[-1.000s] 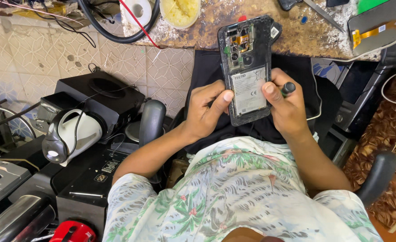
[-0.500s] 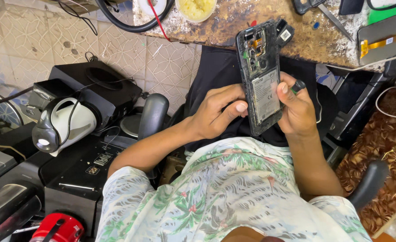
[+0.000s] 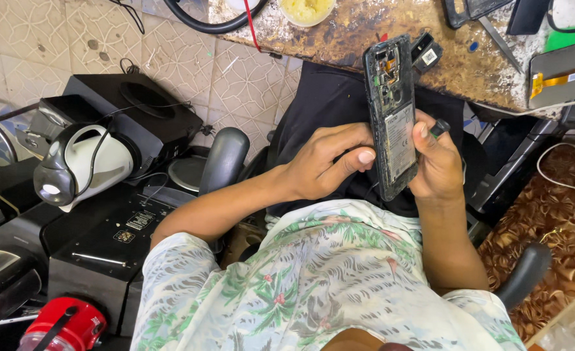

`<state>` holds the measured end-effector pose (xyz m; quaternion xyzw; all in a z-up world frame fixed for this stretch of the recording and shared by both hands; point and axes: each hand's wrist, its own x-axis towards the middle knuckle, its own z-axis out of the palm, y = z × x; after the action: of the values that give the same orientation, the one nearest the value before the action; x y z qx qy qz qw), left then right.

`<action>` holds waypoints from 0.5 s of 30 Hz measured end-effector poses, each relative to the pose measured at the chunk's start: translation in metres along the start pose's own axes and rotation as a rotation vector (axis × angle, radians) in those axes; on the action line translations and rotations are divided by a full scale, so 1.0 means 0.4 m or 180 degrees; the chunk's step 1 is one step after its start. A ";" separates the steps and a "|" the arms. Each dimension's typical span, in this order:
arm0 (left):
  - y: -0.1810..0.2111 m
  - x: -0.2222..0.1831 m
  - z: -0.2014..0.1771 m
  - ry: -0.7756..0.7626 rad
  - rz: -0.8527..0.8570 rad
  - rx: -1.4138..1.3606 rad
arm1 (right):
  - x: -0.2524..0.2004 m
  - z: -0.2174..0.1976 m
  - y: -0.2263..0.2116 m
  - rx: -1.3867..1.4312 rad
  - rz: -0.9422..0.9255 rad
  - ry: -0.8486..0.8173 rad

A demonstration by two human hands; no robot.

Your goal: The person holds a disassembled smartphone and uses a green screwdriver to work on the internal components. They manipulate the phone's casing and battery area, occasionally turning the device over to access different parts.

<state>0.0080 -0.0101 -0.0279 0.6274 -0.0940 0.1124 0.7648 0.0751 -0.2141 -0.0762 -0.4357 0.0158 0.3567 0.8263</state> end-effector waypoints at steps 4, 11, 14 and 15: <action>-0.006 -0.005 0.002 0.0008 -0.0063 -0.0036 | -0.001 -0.009 0.005 0.0001 0.0013 0.0019; 0.003 0.029 -0.020 0.0536 -0.0075 -0.0807 | -0.009 0.019 -0.050 0.0338 -0.0122 0.0016; 0.023 0.043 -0.078 0.1047 -0.0038 -0.1836 | -0.009 0.012 -0.106 0.0832 0.0046 -0.0325; 0.013 0.039 -0.092 0.1043 -0.0041 -0.1841 | -0.012 0.006 -0.114 0.0832 0.0042 -0.0319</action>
<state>0.0214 0.0279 -0.0256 0.3584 0.0061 0.1757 0.9169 0.0985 -0.2317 -0.0407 -0.3059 0.0237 0.3784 0.8733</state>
